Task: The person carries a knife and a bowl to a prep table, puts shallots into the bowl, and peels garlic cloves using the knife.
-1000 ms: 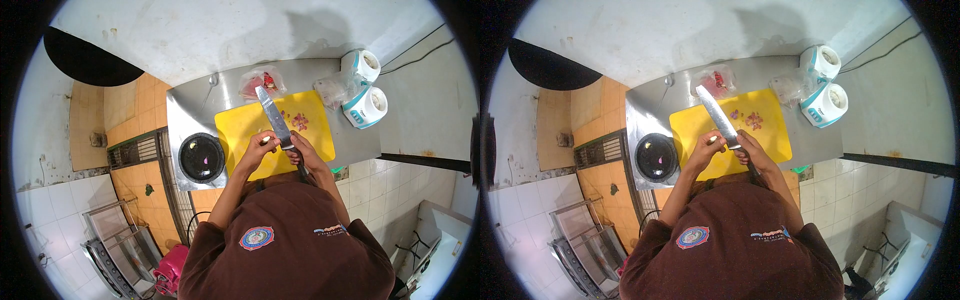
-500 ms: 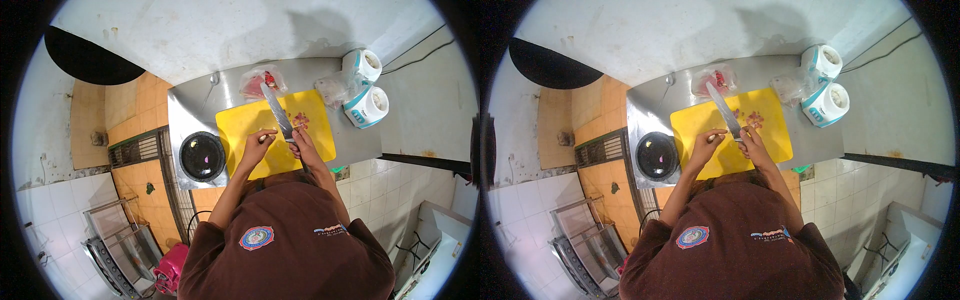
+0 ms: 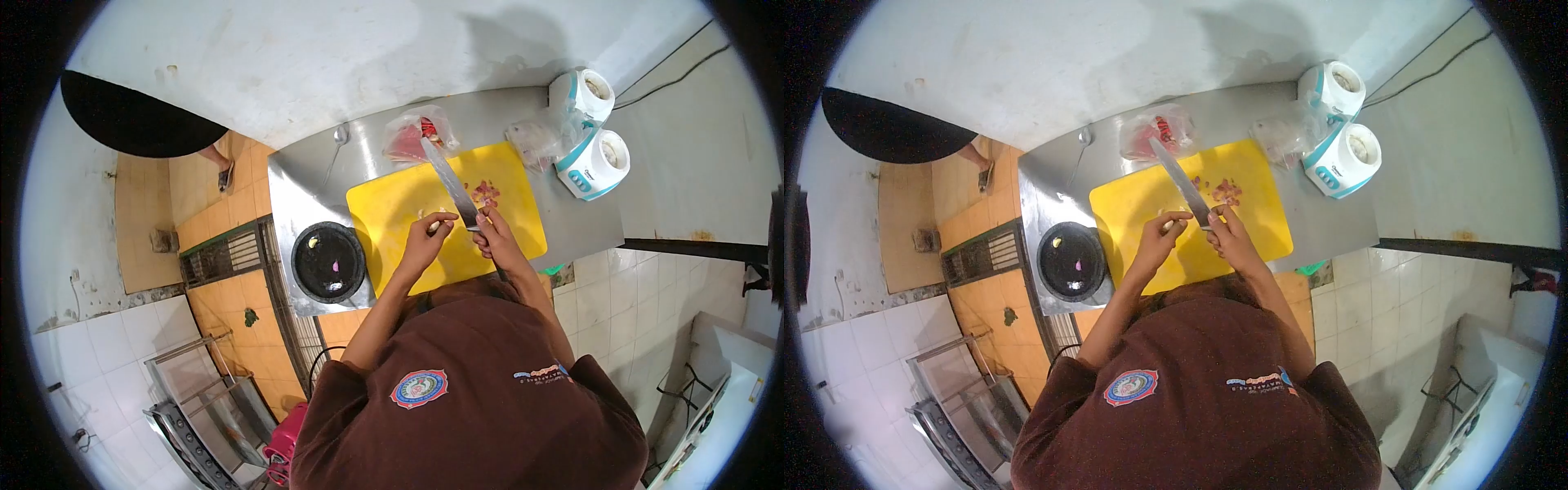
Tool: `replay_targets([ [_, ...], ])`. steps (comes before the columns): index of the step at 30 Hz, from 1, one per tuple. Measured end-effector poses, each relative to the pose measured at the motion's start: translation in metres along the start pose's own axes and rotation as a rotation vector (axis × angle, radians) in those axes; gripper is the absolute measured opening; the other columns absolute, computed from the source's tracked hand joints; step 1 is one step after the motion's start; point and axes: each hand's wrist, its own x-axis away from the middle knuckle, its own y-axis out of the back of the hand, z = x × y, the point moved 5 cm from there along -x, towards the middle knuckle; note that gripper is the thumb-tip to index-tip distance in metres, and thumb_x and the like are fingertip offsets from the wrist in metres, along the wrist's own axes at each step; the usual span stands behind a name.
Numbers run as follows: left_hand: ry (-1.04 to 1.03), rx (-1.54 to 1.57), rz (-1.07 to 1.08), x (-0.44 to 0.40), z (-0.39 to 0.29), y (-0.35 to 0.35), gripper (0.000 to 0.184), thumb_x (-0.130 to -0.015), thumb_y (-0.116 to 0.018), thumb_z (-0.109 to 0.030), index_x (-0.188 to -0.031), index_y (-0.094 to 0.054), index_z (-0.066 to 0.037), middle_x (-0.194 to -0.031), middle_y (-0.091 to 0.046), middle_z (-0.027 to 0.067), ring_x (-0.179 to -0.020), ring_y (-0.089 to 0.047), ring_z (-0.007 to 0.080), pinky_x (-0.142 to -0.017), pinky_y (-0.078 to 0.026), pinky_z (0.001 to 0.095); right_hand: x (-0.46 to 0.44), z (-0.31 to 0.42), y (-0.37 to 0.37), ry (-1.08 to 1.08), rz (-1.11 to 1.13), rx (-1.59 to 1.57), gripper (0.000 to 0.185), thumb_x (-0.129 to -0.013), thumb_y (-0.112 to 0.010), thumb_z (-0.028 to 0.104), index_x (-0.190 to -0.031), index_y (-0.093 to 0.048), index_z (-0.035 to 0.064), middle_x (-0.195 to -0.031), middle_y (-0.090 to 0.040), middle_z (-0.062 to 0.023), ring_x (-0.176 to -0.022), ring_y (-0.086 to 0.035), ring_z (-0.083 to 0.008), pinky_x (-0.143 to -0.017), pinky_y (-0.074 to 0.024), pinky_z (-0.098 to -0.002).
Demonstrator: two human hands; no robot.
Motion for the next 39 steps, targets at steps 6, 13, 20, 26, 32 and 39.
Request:
replay_targets([
  [6, 0.180, 0.738, 0.164, -0.004, 0.016, -0.004, 0.037, -0.100, -0.056, -0.015, -0.135, -0.057, -0.002, -0.094, -0.054, -0.0008, -0.086, -0.055, 0.0113, -0.075, -0.049, 0.0320, 0.012, 0.005, 0.004, 0.033, 0.002, 0.074, 0.022, -0.105, -0.051, 0.031, -0.114, -0.052, 0.0112, -0.071, -0.040, 0.0043, -0.062, -0.039, -0.0043, -0.051, -0.0277, -0.0194],
  [13, 0.204, 0.759, 0.104, -0.002, 0.006, -0.015, 0.029, -0.099, -0.062, -0.012, -0.126, -0.061, -0.004, -0.112, -0.065, 0.0042, -0.108, -0.061, 0.0145, -0.091, -0.052, 0.0341, 0.027, 0.013, 0.007, 0.132, 0.025, 0.170, 0.043, -0.102, -0.056, 0.031, -0.140, -0.055, 0.0124, -0.073, -0.044, 0.0044, -0.067, -0.042, -0.0066, -0.062, -0.0346, -0.0215],
  [20, 0.140, 0.839, 0.142, -0.011, 0.026, -0.018, 0.015, -0.097, -0.064, -0.007, -0.112, -0.063, -0.005, -0.104, -0.069, 0.0055, -0.099, -0.067, 0.0166, -0.093, -0.055, 0.0352, 0.029, 0.016, 0.006, 0.145, 0.118, 0.185, 0.054, -0.100, -0.059, 0.028, -0.150, -0.045, 0.0125, -0.075, -0.049, 0.0036, -0.067, -0.047, -0.0063, -0.064, -0.0402, -0.0224],
  [26, 0.177, 0.958, 0.174, -0.009, 0.018, -0.018, 0.008, -0.095, -0.062, -0.002, -0.102, -0.063, -0.007, -0.100, -0.064, 0.0011, -0.094, -0.064, 0.0147, -0.089, -0.055, 0.0334, 0.036, 0.021, -0.007, 0.112, 0.188, 0.139, 0.060, -0.098, -0.065, 0.028, -0.152, -0.043, 0.0136, -0.076, -0.051, 0.0028, -0.068, -0.049, -0.0058, -0.061, -0.0436, -0.0235],
  [32, 0.185, 0.964, 0.217, -0.010, 0.022, -0.019, 0.009, -0.093, -0.062, -0.001, -0.098, -0.062, -0.008, -0.098, -0.060, -0.0004, -0.093, -0.061, 0.0140, -0.086, -0.054, 0.0324, 0.037, 0.027, -0.011, 0.123, 0.145, 0.240, 0.058, -0.097, -0.066, 0.028, -0.149, -0.047, 0.0117, -0.077, -0.050, 0.0035, -0.069, -0.046, -0.0059, -0.062, -0.0408, -0.0227],
  [39, 0.153, 0.929, 0.162, -0.007, 0.010, -0.016, 0.007, -0.094, -0.062, -0.001, -0.097, -0.063, -0.007, -0.098, -0.062, 0.0014, -0.092, -0.062, 0.0147, -0.086, -0.054, 0.0325, 0.036, 0.028, -0.009, 0.237, 0.081, 0.339, 0.052, -0.098, -0.064, 0.029, -0.144, -0.053, 0.0083, -0.083, -0.054, 0.0034, -0.075, -0.043, -0.0072, -0.069, -0.0378, -0.0231],
])
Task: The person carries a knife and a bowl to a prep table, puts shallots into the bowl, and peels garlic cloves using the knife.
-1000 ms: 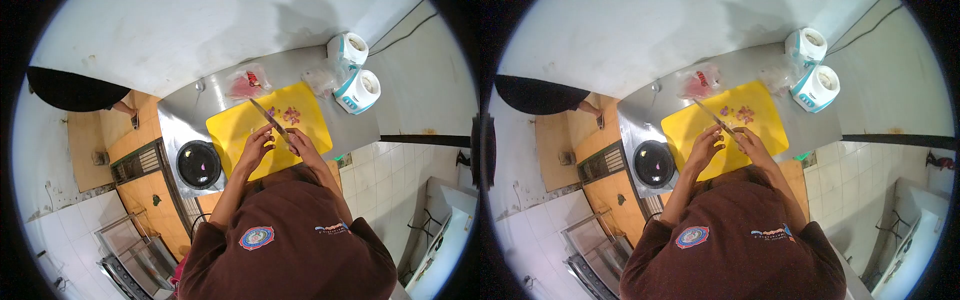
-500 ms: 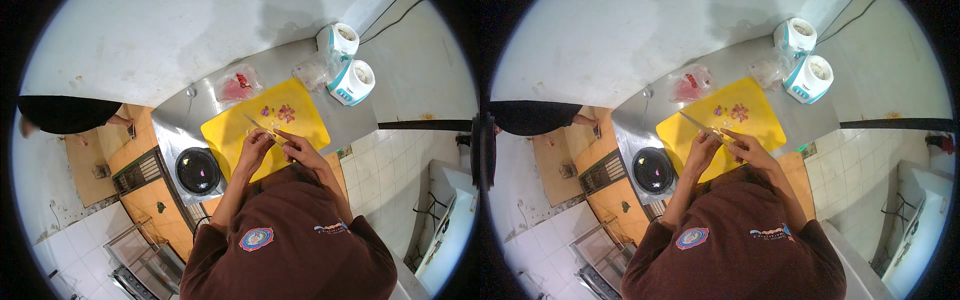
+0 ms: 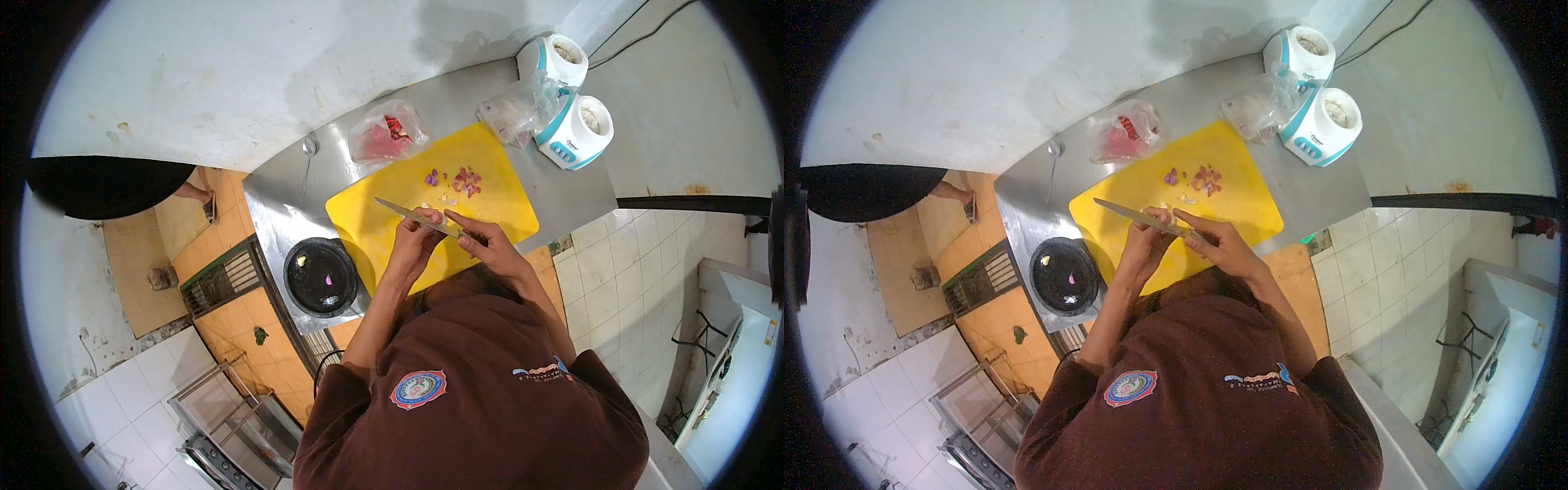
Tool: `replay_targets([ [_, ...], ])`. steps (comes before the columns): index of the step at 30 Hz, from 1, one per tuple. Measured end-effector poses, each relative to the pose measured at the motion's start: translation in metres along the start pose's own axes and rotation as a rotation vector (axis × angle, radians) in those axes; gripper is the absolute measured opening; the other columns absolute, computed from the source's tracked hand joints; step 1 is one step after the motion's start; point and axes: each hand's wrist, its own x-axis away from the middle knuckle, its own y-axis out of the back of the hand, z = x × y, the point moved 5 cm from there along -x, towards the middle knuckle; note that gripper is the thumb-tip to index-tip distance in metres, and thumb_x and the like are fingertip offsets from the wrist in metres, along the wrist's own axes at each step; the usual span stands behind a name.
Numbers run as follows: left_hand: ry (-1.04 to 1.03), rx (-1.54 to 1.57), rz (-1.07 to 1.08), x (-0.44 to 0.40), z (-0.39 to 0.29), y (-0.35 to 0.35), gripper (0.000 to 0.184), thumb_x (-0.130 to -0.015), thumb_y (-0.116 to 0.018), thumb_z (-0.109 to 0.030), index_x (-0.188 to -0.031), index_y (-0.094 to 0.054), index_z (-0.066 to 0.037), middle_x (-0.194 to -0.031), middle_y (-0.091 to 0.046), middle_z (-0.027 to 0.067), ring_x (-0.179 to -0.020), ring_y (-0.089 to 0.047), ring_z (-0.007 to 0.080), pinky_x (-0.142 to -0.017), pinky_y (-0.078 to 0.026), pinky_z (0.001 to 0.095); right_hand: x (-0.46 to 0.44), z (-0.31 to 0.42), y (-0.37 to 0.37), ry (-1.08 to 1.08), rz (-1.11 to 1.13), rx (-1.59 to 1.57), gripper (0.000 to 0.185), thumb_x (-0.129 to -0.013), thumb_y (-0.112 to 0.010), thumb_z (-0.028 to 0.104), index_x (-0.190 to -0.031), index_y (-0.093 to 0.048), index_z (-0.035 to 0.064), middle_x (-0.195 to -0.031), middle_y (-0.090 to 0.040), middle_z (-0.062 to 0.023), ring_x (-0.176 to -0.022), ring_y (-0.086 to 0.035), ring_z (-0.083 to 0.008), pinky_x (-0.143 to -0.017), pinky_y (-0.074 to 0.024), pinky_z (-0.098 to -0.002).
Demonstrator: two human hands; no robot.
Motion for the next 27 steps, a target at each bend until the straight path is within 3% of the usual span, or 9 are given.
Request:
replay_targets([
  [3, -0.020, 0.021, 0.024, -0.002, 0.001, 0.003, 0.005, -0.095, -0.062, -0.002, -0.098, -0.063, -0.006, -0.098, -0.064, 0.0029, -0.092, -0.063, 0.0153, -0.086, -0.055, 0.0329, -0.001, -0.001, -0.002, 0.067, -0.042, 0.020, 0.047, -0.100, -0.062, 0.029, -0.141, -0.056, 0.0061, -0.089, -0.058, 0.0016, -0.079, -0.045, -0.0086, -0.071, -0.0394, -0.0247],
  [6, 0.022, -0.010, -0.051, 0.000, 0.002, 0.005, 0.007, -0.096, -0.062, -0.004, -0.103, -0.063, -0.004, -0.099, -0.066, 0.0046, -0.091, -0.065, 0.0155, -0.088, -0.057, 0.0347, -0.004, -0.011, 0.000, 0.110, -0.047, -0.004, 0.042, -0.100, -0.061, 0.022, -0.137, -0.059, 0.0031, -0.113, -0.070, -0.0063, -0.102, -0.059, -0.0117, -0.093, -0.0470, -0.0299],
  [9, 0.011, -0.010, -0.088, 0.005, -0.001, -0.003, 0.012, -0.097, -0.063, -0.007, -0.108, -0.063, -0.002, -0.100, -0.067, 0.0061, -0.091, -0.066, 0.0153, -0.090, -0.057, 0.0362, -0.006, -0.014, 0.000, 0.078, -0.053, -0.068, 0.037, -0.100, -0.059, 0.018, -0.133, -0.061, 0.0010, -0.119, -0.070, -0.0082, -0.109, -0.060, -0.0125, -0.098, -0.0460, -0.0306],
  [12, -0.005, -0.017, -0.060, 0.004, -0.003, -0.002, 0.016, -0.097, -0.064, -0.009, -0.111, -0.063, -0.002, -0.102, -0.068, 0.0057, -0.093, -0.066, 0.0150, -0.091, -0.058, 0.0360, -0.008, -0.011, 0.001, 0.029, -0.070, -0.044, 0.037, -0.101, -0.059, 0.017, -0.133, -0.061, -0.0001, -0.117, -0.071, -0.0084, -0.110, -0.060, -0.0136, -0.098, -0.0460, -0.0299],
  [15, -0.013, -0.052, -0.030, 0.007, -0.006, -0.006, 0.018, -0.097, -0.065, -0.010, -0.113, -0.063, -0.002, -0.103, -0.067, 0.0055, -0.094, -0.066, 0.0154, -0.092, -0.058, 0.0365, -0.010, -0.006, 0.001, 0.080, -0.120, -0.041, 0.036, -0.101, -0.059, 0.019, -0.132, -0.062, 0.0006, -0.112, -0.070, -0.0060, -0.099, -0.061, -0.0118, -0.090, -0.0479, -0.0275],
  [18, -0.016, -0.040, -0.070, 0.008, -0.009, -0.006, 0.019, -0.096, -0.065, -0.009, -0.114, -0.063, -0.001, -0.104, -0.067, 0.0057, -0.095, -0.066, 0.0159, -0.093, -0.058, 0.0370, -0.010, -0.027, 0.007, -0.057, -0.120, -0.152, 0.038, -0.102, -0.059, 0.022, -0.134, -0.061, 0.0020, -0.107, -0.069, -0.0028, -0.087, -0.056, -0.0093, -0.083, -0.0465, -0.0252],
  [21, -0.041, -0.009, -0.090, 0.006, -0.009, -0.003, 0.020, -0.096, -0.065, -0.009, -0.114, -0.063, -0.001, -0.105, -0.068, 0.0064, -0.096, -0.067, 0.0169, -0.093, -0.058, 0.0376, -0.009, -0.025, 0.008, -0.013, -0.110, -0.187, 0.040, -0.102, -0.058, 0.023, -0.137, -0.060, 0.0035, -0.104, -0.066, 0.0001, -0.081, -0.048, -0.0074, -0.077, -0.0430, -0.0236],
  [27, -0.039, 0.018, -0.082, 0.003, -0.005, 0.001, 0.018, -0.096, -0.064, -0.006, -0.113, -0.064, 0.000, -0.106, -0.068, 0.0079, -0.096, -0.068, 0.0195, -0.094, -0.059, 0.0389, -0.004, -0.008, -0.002, 0.027, -0.071, -0.070, 0.040, -0.102, -0.057, 0.022, -0.137, -0.058, 0.0024, -0.121, -0.068, -0.0077, -0.108, -0.058, -0.0122, -0.096, -0.0447, -0.0286],
])
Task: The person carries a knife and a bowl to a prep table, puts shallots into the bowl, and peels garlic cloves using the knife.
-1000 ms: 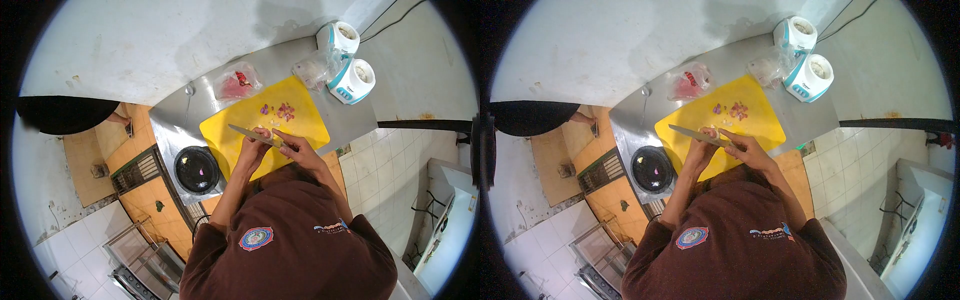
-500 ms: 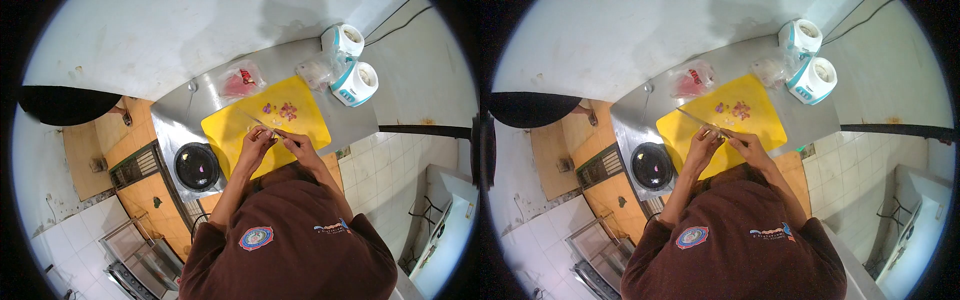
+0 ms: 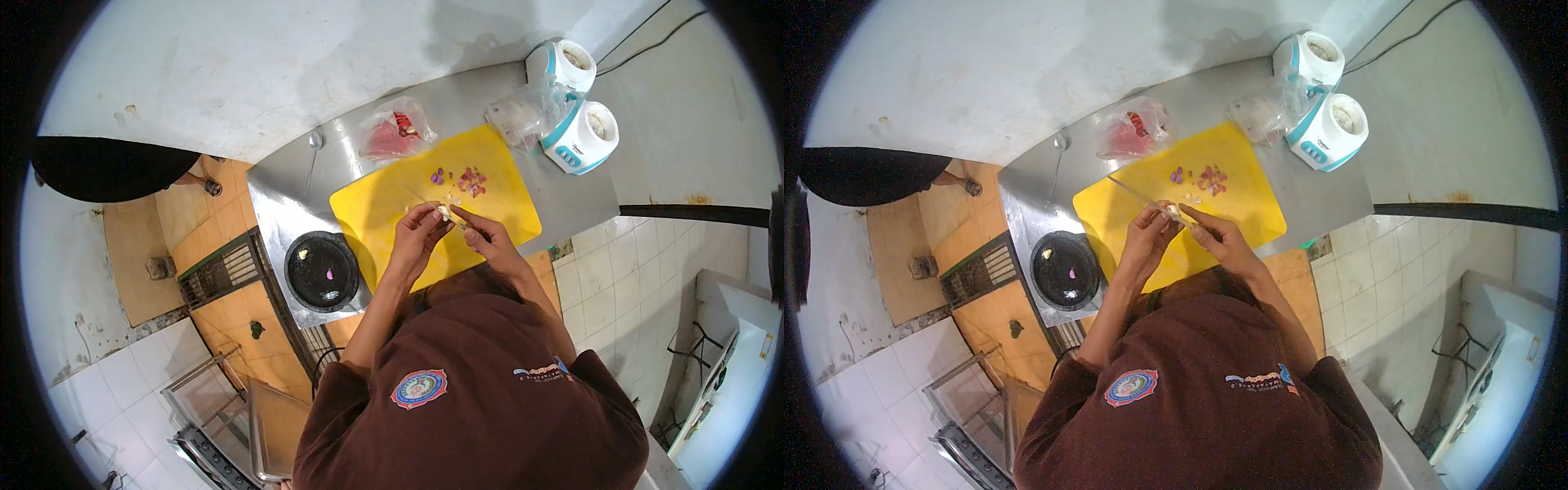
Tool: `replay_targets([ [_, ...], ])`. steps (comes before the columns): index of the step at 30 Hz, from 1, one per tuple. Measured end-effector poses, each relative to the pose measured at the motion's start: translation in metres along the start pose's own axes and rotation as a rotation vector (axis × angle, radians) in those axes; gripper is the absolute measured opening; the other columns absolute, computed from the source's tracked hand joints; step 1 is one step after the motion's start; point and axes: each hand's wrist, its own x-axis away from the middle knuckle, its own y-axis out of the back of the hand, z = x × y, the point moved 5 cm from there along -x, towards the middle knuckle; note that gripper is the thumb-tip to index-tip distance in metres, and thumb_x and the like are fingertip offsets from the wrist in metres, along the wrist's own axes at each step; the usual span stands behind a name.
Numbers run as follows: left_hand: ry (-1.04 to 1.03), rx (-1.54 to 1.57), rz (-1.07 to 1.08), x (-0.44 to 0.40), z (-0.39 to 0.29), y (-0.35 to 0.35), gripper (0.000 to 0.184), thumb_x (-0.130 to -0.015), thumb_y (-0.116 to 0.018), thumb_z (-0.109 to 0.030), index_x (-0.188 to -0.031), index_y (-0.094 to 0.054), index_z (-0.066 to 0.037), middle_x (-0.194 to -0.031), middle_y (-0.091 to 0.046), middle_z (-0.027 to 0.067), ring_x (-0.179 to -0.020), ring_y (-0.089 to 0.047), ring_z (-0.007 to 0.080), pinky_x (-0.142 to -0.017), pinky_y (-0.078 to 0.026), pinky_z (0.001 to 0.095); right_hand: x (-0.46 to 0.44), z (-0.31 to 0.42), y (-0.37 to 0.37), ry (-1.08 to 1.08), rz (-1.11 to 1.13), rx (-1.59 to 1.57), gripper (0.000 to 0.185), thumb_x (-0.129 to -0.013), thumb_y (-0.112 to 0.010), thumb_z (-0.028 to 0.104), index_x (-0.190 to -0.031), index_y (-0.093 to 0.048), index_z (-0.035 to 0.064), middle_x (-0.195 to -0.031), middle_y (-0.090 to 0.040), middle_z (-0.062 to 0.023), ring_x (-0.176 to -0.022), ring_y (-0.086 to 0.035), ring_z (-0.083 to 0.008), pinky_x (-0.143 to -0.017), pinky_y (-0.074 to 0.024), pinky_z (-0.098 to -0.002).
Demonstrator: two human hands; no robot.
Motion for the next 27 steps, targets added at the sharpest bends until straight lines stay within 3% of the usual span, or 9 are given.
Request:
replay_targets([
  [5, 0.017, 0.003, 0.009, 0.000, 0.003, 0.001, 0.018, -0.096, -0.065, -0.005, -0.113, -0.063, 0.000, -0.105, -0.068, 0.0078, -0.095, -0.069, 0.0208, -0.093, -0.059, 0.0383, -0.001, -0.001, 0.003, -0.017, 0.002, -0.002, 0.039, -0.102, -0.056, 0.021, -0.135, -0.060, 0.0013, -0.127, -0.067, -0.0115, -0.119, -0.057, -0.0153, -0.104, -0.0429, -0.0316],
  [15, 0.040, -0.013, 0.019, 0.001, 0.001, -0.011, 0.022, -0.097, -0.064, -0.007, -0.119, -0.063, -0.002, -0.107, -0.066, 0.0050, -0.100, -0.064, 0.0157, -0.096, -0.057, 0.0381, -0.001, -0.017, 0.019, -0.028, -0.123, -0.064, 0.038, -0.102, -0.057, 0.024, -0.134, -0.061, 0.0033, -0.111, -0.067, -0.0022, -0.090, -0.054, -0.0100, -0.082, -0.0472, -0.0257],
  [24, 0.098, -0.067, -0.031, -0.001, 0.007, -0.015, 0.022, -0.098, -0.062, -0.008, -0.120, -0.062, -0.003, -0.109, -0.067, 0.0061, -0.103, -0.065, 0.0172, -0.096, -0.057, 0.0378, 0.009, -0.007, 0.016, -0.022, -0.081, -0.025, 0.040, -0.102, -0.056, 0.025, -0.134, -0.060, 0.0005, -0.128, -0.066, -0.0130, -0.120, -0.057, -0.0180, -0.105, -0.0419, -0.0334],
  [27, 0.129, -0.053, -0.001, -0.002, 0.011, -0.018, 0.023, -0.098, -0.062, -0.006, -0.120, -0.061, -0.002, -0.112, -0.067, 0.0087, -0.105, -0.066, 0.0200, -0.095, -0.057, 0.0375, 0.012, -0.007, 0.017, -0.041, -0.099, -0.037, 0.039, -0.102, -0.056, 0.024, -0.133, -0.061, 0.0001, -0.127, -0.067, -0.0128, -0.118, -0.058, -0.0180, -0.104, -0.0423, -0.0335],
])
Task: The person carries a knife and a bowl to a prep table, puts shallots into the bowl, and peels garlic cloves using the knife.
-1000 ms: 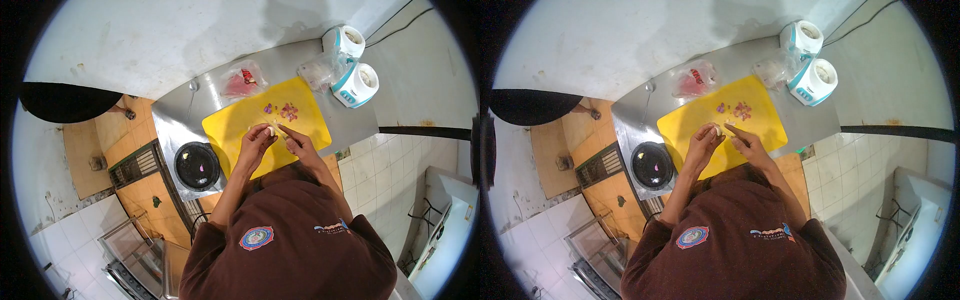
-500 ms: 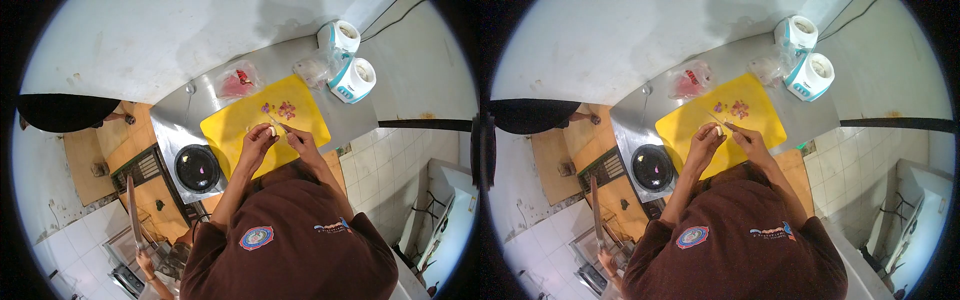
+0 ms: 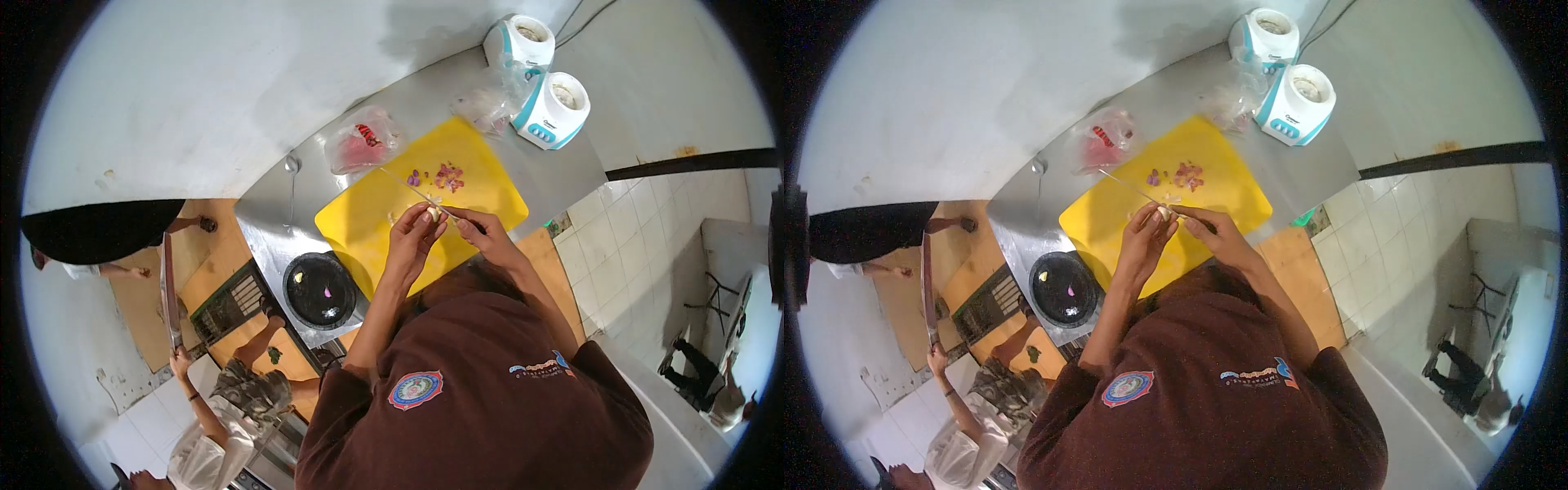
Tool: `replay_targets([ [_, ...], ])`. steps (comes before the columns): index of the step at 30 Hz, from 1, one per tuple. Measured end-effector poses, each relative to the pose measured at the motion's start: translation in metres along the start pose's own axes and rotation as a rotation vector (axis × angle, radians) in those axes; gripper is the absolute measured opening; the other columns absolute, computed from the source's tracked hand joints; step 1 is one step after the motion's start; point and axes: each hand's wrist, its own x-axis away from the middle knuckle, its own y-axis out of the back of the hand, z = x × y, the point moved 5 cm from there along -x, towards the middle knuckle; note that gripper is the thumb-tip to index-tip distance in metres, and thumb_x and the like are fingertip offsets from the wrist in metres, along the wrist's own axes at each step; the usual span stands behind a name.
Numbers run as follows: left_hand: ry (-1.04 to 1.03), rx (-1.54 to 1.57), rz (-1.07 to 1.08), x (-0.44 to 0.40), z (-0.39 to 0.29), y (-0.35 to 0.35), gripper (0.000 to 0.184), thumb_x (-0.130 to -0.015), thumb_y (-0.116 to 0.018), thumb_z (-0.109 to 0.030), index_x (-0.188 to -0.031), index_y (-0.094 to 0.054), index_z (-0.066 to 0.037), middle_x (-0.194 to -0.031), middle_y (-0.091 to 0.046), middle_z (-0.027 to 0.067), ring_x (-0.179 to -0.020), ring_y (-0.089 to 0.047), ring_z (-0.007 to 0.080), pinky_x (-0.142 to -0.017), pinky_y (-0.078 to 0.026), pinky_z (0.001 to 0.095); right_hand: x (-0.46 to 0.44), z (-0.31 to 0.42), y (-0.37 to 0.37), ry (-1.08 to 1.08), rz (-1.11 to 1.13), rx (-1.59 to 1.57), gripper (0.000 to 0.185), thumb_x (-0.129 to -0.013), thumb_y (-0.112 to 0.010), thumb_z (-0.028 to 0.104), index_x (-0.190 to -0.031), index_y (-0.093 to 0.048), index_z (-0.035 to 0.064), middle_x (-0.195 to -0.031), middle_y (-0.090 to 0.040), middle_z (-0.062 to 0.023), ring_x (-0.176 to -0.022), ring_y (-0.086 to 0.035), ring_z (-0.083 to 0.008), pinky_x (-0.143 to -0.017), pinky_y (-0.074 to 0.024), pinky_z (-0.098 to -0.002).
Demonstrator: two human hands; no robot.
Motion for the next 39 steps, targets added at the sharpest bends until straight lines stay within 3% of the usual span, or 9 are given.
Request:
replay_targets([
  [6, -0.020, -0.034, 0.039, -0.006, 0.007, 0.003, 0.028, -0.095, -0.066, -0.005, -0.122, -0.059, -0.002, -0.120, -0.066, 0.0135, -0.106, -0.067, 0.0220, -0.095, -0.057, 0.0371, 0.007, 0.004, 0.006, 0.036, -0.064, -0.004, 0.039, -0.102, -0.058, 0.026, -0.132, -0.062, 0.0004, -0.104, -0.069, -0.0058, -0.094, -0.060, -0.0121, -0.087, -0.0475, -0.0288],
  [12, 0.021, -0.046, 0.042, -0.010, 0.012, 0.005, 0.030, -0.094, -0.068, -0.007, -0.122, -0.060, -0.003, -0.122, -0.066, 0.0110, -0.105, -0.066, 0.0197, -0.095, -0.056, 0.0355, 0.013, -0.007, 0.010, 0.003, -0.108, -0.120, 0.040, -0.102, -0.058, 0.031, -0.130, -0.062, 0.0032, -0.075, -0.053, 0.0036, -0.067, -0.047, -0.0048, -0.059, -0.0370, -0.0202],
  [15, 0.028, -0.093, 0.044, -0.010, 0.014, 0.004, 0.035, -0.096, -0.067, -0.013, -0.128, -0.055, -0.005, -0.115, -0.065, 0.0094, -0.100, -0.064, 0.0177, -0.095, -0.054, 0.0355, 0.018, -0.004, 0.012, -0.011, -0.115, -0.133, 0.038, -0.101, -0.059, 0.031, -0.128, -0.060, 0.0035, -0.074, -0.055, 0.0032, -0.064, -0.047, -0.0050, -0.058, -0.0375, -0.0203],
  [21, 0.063, -0.109, 0.052, -0.005, 0.019, -0.003, 0.033, -0.096, -0.067, -0.011, -0.127, -0.058, -0.007, -0.115, -0.064, 0.0079, -0.099, -0.063, 0.0170, -0.091, -0.055, 0.0340, 0.028, -0.008, 0.017, -0.048, -0.161, -0.225, 0.037, -0.099, -0.063, 0.029, -0.126, -0.052, 0.0069, -0.072, -0.055, 0.0021, -0.063, -0.049, -0.0057, -0.056, -0.0368, -0.0205],
  [24, -0.002, -0.297, 0.077, 0.000, 0.016, -0.016, 0.033, -0.094, -0.068, -0.006, -0.126, -0.058, -0.005, -0.113, -0.063, 0.0069, -0.099, -0.062, 0.0167, -0.088, -0.055, 0.0329, 0.030, -0.003, 0.014, 0.099, -0.307, -0.123, 0.039, -0.096, -0.068, 0.027, -0.126, -0.053, 0.0078, -0.069, -0.055, 0.0007, -0.061, -0.048, -0.0070, -0.057, -0.0374, -0.0225],
  [27, -0.151, -0.631, 0.166, 0.003, 0.008, -0.025, 0.034, -0.091, -0.070, -0.003, -0.122, -0.058, -0.003, -0.108, -0.062, 0.0057, -0.097, -0.062, 0.0167, -0.085, -0.055, 0.0319, 0.038, 0.013, 0.020, -0.003, -0.347, 0.300, 0.044, -0.092, -0.072, 0.024, -0.129, -0.052, 0.0096, -0.067, -0.053, -0.0021, -0.060, -0.049, -0.0105, -0.059, -0.0399, -0.0271],
  [33, -0.160, -0.771, 0.187, 0.006, 0.016, -0.019, 0.034, -0.088, -0.072, -0.002, -0.118, -0.056, 0.000, -0.102, -0.058, 0.0057, -0.092, -0.061, 0.0170, -0.083, -0.055, 0.0310, 0.042, 0.011, 0.023, 0.094, -0.460, 0.530, 0.046, -0.089, -0.073, 0.019, -0.131, -0.054, 0.0139, -0.066, -0.050, -0.0060, -0.061, -0.049, -0.0151, -0.059, -0.0393, -0.0302],
  [36, -0.131, -0.607, 0.140, 0.005, 0.015, -0.023, 0.036, -0.088, -0.072, -0.002, -0.120, -0.056, -0.001, -0.105, -0.057, 0.0058, -0.093, -0.061, 0.0170, -0.084, -0.056, 0.0316, 0.044, 0.009, 0.024, 0.056, -0.443, 0.433, 0.043, -0.091, -0.070, 0.016, -0.130, -0.055, 0.0131, -0.066, -0.050, -0.0030, -0.062, -0.047, -0.0135, -0.061, -0.0384, -0.0292],
  [39, -0.085, -0.529, 0.181, 0.005, 0.014, -0.026, 0.036, -0.089, -0.071, -0.001, -0.121, -0.055, -0.001, -0.108, -0.056, 0.0057, -0.096, -0.060, 0.0172, -0.085, -0.056, 0.0325, 0.047, 0.003, 0.024, -0.024, -0.315, 0.244, 0.042, -0.090, -0.071, 0.022, -0.129, -0.057, 0.0150, -0.079, -0.062, -0.0083, -0.068, -0.056, -0.0177, -0.065, -0.0434, -0.0331],
])
